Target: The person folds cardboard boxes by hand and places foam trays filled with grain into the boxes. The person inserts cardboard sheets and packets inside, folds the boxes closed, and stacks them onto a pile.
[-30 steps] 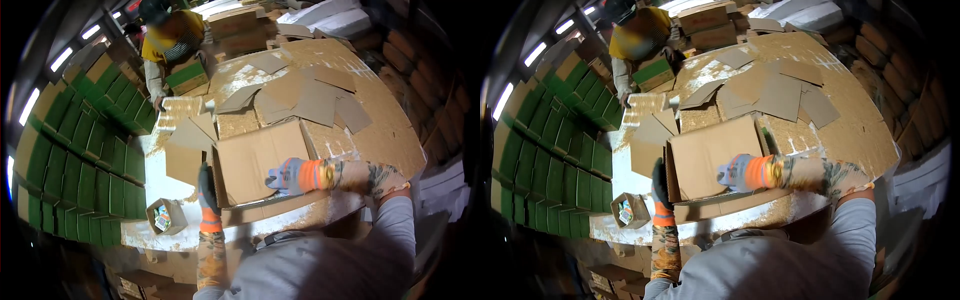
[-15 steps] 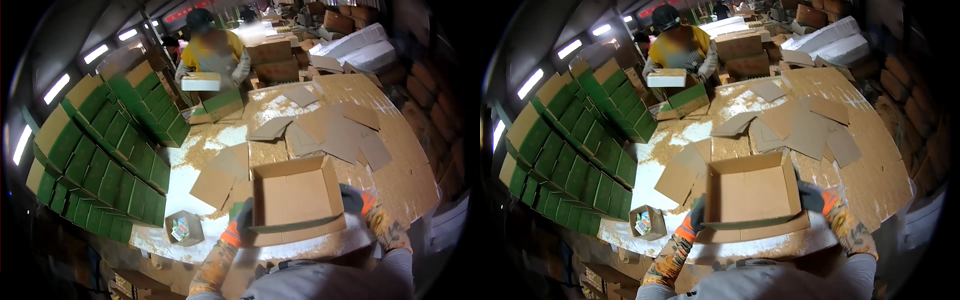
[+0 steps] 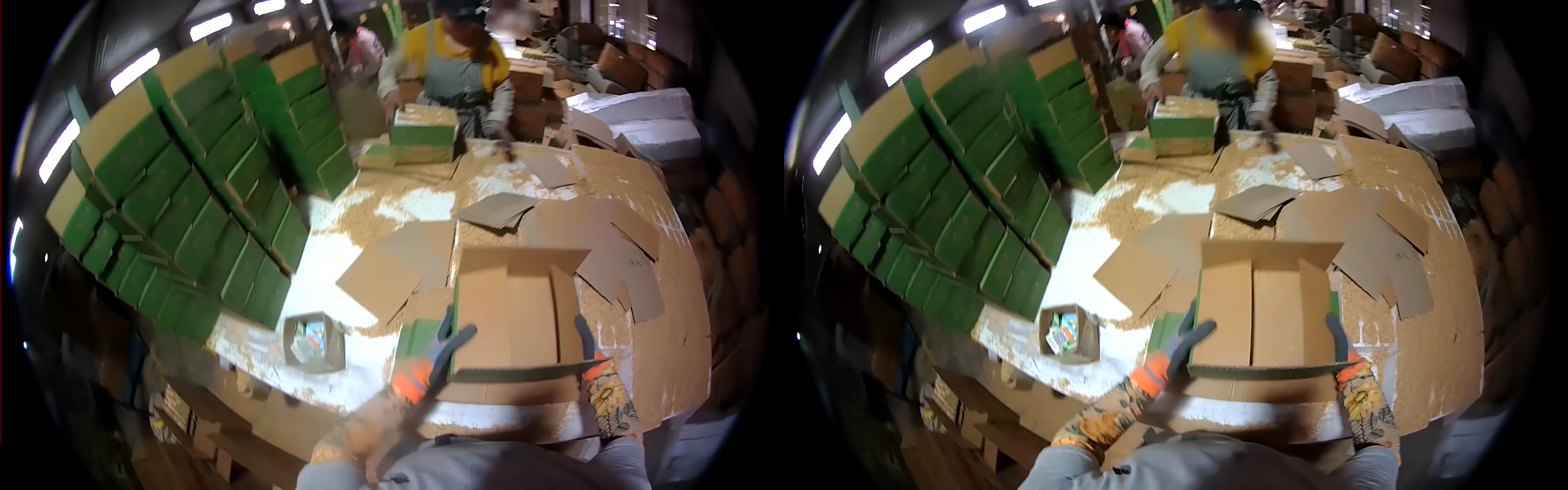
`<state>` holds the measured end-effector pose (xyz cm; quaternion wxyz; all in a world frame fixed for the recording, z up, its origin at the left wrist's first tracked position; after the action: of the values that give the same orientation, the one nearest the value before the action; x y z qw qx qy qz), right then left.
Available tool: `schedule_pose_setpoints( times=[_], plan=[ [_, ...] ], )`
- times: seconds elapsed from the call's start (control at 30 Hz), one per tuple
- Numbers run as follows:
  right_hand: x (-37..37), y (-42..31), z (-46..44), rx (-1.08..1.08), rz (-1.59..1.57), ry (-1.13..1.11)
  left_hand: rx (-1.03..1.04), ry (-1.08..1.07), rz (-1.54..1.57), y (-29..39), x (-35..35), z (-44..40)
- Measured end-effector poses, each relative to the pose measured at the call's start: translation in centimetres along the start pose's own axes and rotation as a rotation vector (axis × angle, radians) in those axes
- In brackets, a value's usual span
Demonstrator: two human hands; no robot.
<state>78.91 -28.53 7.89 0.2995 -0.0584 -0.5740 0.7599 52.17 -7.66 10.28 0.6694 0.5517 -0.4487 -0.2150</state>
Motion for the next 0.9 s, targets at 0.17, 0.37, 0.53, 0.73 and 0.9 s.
schedule_pose_setpoints(
  times=[0.17,0.37,0.53,0.73,0.9],
  plan=[
    [3.3,-0.6,-5.2,-0.312,-0.384,0.109,0.057,0.454,0.143,-1.7,-10.8,-4.8],
    [10.7,-4.3,-12.4,-0.329,-0.341,-0.005,-0.562,1.170,-0.922,-5.6,-25.6,-6.9],
    [20.4,-4.1,-21.5,-0.170,-0.268,-0.180,-0.520,0.497,-1.141,-11.8,-25.8,-15.7],
    [33.2,5.2,-34.6,0.135,-0.244,-0.382,0.066,0.087,0.008,-29.9,-27.2,-24.4],
    [38.1,14.5,-39.0,0.160,-0.205,-0.325,0.745,-0.027,-1.500,-12.2,-20.2,-17.0]
  ],
)
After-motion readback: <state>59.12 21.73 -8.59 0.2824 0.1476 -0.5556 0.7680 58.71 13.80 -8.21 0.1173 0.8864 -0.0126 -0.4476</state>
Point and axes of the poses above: each hand's wrist, its own z-axis away from the middle knuckle, its own x-axis out of the palm, y = z × x, the point moved 1 cm from there along -z, towards the middle knuckle, and after that the axes turned 10 degrees about z, right-handed, at the moved point
